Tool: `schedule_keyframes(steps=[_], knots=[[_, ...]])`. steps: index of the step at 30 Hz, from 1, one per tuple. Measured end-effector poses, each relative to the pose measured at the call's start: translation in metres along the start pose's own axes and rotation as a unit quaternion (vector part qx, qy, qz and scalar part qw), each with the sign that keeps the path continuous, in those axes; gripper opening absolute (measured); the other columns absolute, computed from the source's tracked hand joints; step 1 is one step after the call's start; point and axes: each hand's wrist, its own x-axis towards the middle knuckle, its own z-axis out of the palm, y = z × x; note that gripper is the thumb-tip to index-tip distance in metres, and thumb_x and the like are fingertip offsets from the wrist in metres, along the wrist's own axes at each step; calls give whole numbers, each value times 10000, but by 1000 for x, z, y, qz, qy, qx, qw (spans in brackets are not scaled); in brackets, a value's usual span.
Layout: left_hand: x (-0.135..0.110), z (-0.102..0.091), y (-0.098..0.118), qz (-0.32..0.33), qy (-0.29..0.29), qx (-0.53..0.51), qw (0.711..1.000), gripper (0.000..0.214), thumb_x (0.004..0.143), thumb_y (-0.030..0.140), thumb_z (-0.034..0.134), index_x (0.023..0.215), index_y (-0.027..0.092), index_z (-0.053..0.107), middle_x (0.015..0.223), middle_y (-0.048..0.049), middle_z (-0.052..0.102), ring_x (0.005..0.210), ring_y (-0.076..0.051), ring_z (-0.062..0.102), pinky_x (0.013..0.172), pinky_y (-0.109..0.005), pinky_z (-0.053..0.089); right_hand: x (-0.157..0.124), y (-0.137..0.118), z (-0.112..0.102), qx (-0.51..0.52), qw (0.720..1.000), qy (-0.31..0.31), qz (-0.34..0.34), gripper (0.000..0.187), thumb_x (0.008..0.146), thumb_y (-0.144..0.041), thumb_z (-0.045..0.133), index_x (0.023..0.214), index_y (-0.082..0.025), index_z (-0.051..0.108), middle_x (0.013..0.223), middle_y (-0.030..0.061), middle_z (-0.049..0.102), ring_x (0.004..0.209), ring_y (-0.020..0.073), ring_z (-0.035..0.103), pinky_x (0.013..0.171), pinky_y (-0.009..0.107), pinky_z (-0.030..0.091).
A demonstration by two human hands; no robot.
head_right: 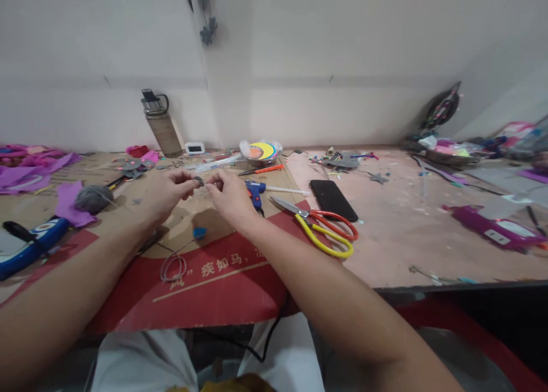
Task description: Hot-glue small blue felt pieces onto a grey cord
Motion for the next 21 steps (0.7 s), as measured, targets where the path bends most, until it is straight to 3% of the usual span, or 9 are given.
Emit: schedule_keyframes(steps=[3,11,21], knots=[[-1,1,1,23,8,-10,1000,159,652,314,755,651,193,652,576,19,541,491,-86,399,473,-242,293,0,-1,0,7,1000,20,1,82,807,-259,580,760,-193,569,685,-30,532,647,115,460,624,261,365],[-6,4,6,-22,-57,-136,989,212,625,296,787,729,157,664,608,16,547,522,-81,453,520,-241,375,-2,-1,1,49,998,30,39,123,805,-289,584,741,-187,559,634,-42,511,583,102,432,576,255,338],[-4,4,2,-17,-63,-116,991,218,609,263,789,745,149,663,645,7,583,537,-83,498,533,-241,383,-2,-4,-1,42,997,43,39,169,809,-304,575,692,-189,534,641,-42,524,588,100,434,593,254,350]])
